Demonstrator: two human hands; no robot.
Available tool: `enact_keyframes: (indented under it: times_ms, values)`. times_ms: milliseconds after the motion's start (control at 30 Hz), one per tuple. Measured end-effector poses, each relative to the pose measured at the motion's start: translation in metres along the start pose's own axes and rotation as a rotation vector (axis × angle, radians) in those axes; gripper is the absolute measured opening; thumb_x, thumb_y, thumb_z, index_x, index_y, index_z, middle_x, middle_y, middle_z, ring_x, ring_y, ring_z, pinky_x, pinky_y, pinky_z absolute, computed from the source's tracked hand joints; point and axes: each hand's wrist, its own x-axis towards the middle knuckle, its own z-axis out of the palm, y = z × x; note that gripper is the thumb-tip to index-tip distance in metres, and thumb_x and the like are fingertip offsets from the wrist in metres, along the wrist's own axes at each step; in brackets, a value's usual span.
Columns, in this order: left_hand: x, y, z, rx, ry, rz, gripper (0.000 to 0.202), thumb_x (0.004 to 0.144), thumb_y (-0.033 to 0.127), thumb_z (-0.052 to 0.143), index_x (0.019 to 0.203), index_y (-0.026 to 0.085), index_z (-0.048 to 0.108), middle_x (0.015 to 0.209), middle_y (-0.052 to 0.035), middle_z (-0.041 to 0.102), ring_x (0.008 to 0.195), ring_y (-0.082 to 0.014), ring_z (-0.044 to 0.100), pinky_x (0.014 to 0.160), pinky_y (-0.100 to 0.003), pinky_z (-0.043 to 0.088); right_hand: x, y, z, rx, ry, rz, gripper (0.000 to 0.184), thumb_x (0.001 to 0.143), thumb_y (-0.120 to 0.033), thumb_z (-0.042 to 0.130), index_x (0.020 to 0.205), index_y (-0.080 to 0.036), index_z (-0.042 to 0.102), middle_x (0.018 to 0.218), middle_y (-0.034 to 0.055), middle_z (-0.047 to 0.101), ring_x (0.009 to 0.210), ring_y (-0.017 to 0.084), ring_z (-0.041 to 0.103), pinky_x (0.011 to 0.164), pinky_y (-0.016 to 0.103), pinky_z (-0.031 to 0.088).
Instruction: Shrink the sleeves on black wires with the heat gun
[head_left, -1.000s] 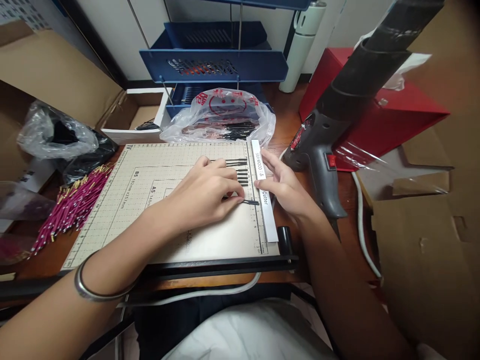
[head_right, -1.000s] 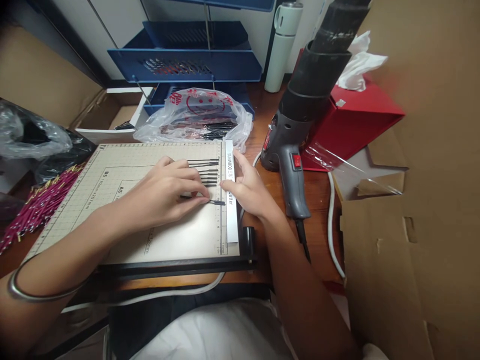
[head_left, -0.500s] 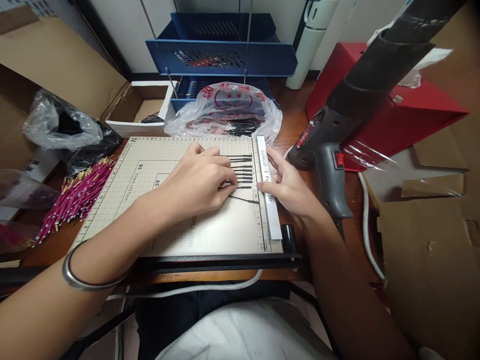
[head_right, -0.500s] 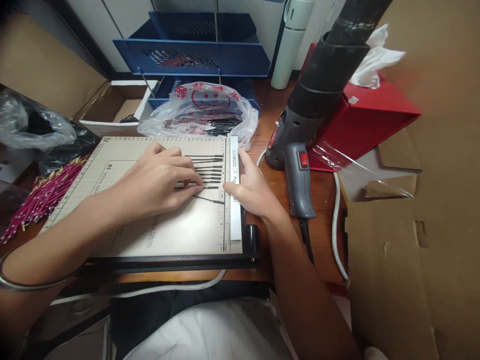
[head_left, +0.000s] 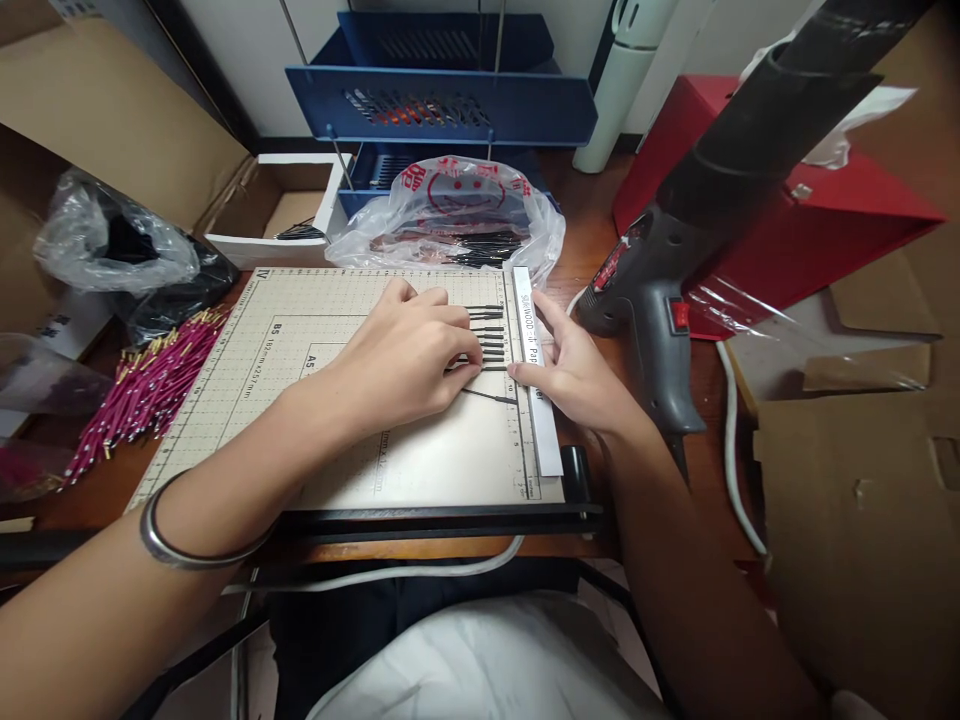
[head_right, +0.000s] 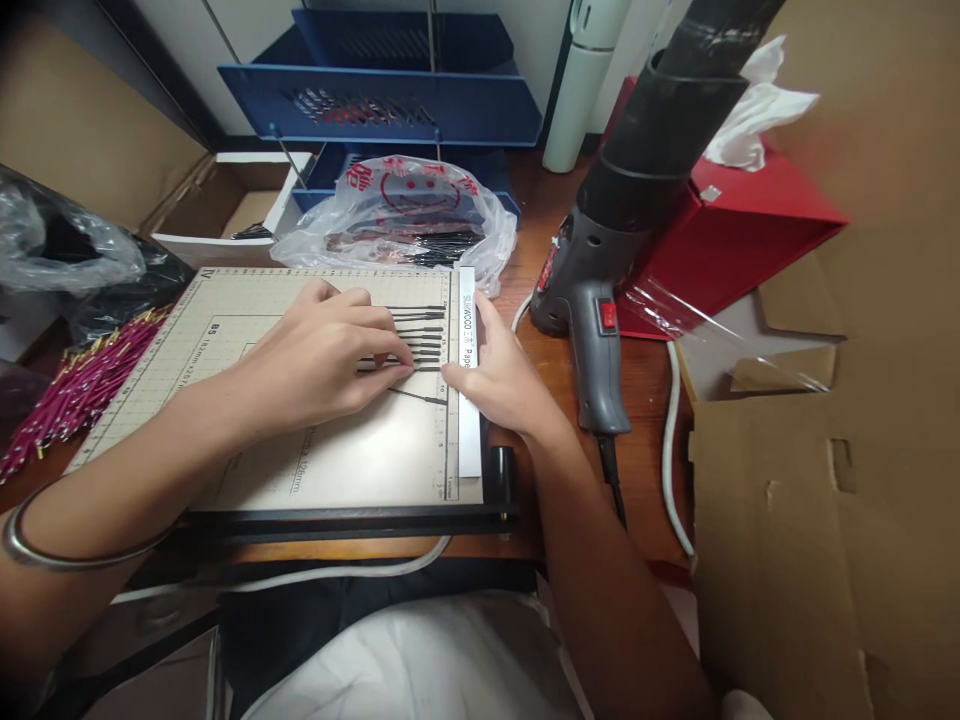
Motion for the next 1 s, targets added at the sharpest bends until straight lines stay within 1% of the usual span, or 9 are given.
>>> enact_keyframes:
  times_ms: [167,333,433,567,667,767,933,1000]
  values:
    - [0.000,0.000,0.000,0.002,-0.018,-0.011,0.023,0.099,0.025,0.064,0.086,0.022,0.083,0.087,-0.0057,0.079,0.085,-0.0243,0.058,0.085,-0.044,0.033,0.001,-0.002,0.000,0.023,0.004,-0.003,0.106,0.070,-0.024,0.077,0.166,-0.019,0.033,0.167,0.0127,0.057,0.154,0.039,0.055,0.125,0.056,0.053]
    - [-0.002,-0.001,0.001,0.008,0.002,-0.004,0.023,0.099,0.026,0.064,0.086,0.022,0.083,0.087,-0.0059,0.079,0.084,-0.0239,0.056,0.083,-0.044,0.033,0.000,-0.001,0.001,0.003,0.010,0.007,0.100,0.071,-0.023,0.076,0.164,-0.024,0.038,0.163,0.0103,0.061,0.152,0.039,0.057,0.123,0.058,0.054]
    - [-0.003,-0.001,0.001,0.013,0.006,-0.008,0.023,0.099,0.026,0.065,0.087,0.022,0.083,0.087,-0.0060,0.079,0.086,-0.0244,0.056,0.083,-0.044,0.032,0.000,0.002,0.000,-0.026,0.019,-0.030,0.096,0.073,-0.020,0.075,0.163,-0.024,0.040,0.163,0.0103,0.060,0.153,0.037,0.056,0.127,0.056,0.050]
    - [-0.004,-0.001,0.001,0.005,0.010,-0.019,0.021,0.099,0.026,0.066,0.087,0.022,0.083,0.088,-0.0057,0.079,0.088,-0.0247,0.058,0.083,-0.043,0.030,0.001,0.007,-0.002,-0.047,0.029,-0.081,0.096,0.074,-0.016,0.075,0.163,-0.020,0.040,0.164,0.0127,0.059,0.152,0.035,0.057,0.131,0.052,0.046]
    - [-0.003,-0.001,0.002,0.000,0.018,-0.017,0.020,0.099,0.025,0.067,0.088,0.021,0.083,0.088,-0.0054,0.079,0.089,-0.0246,0.058,0.083,-0.042,0.030,0.002,0.009,-0.002,-0.031,0.035,-0.084,0.097,0.072,-0.016,0.075,0.163,-0.018,0.040,0.163,0.0135,0.059,0.150,0.035,0.059,0.129,0.053,0.047]
    - [-0.002,-0.001,0.003,0.000,0.019,-0.016,0.020,0.099,0.025,0.067,0.088,0.021,0.083,0.087,-0.0054,0.079,0.089,-0.0249,0.059,0.082,-0.042,0.029,0.003,0.010,-0.001,-0.012,0.040,-0.079,0.096,0.072,-0.017,0.075,0.162,-0.021,0.042,0.162,0.0119,0.062,0.148,0.036,0.060,0.127,0.054,0.049]
    - [-0.001,-0.001,0.004,0.006,0.017,-0.009,0.020,0.098,0.025,0.067,0.087,0.021,0.083,0.087,-0.0054,0.078,0.089,-0.0251,0.059,0.081,-0.042,0.028,0.003,0.010,0.000,-0.024,0.057,-0.084,0.096,0.072,-0.017,0.075,0.162,-0.021,0.043,0.163,0.0105,0.060,0.150,0.035,0.059,0.129,0.053,0.048]
    - [-0.001,-0.001,0.004,0.008,0.025,-0.008,0.019,0.098,0.025,0.067,0.087,0.021,0.083,0.087,-0.0054,0.079,0.089,-0.0253,0.060,0.081,-0.042,0.028,0.003,0.010,0.000,-0.024,0.059,-0.080,0.096,0.072,-0.016,0.076,0.162,-0.021,0.043,0.162,0.0100,0.062,0.149,0.035,0.060,0.128,0.052,0.049]
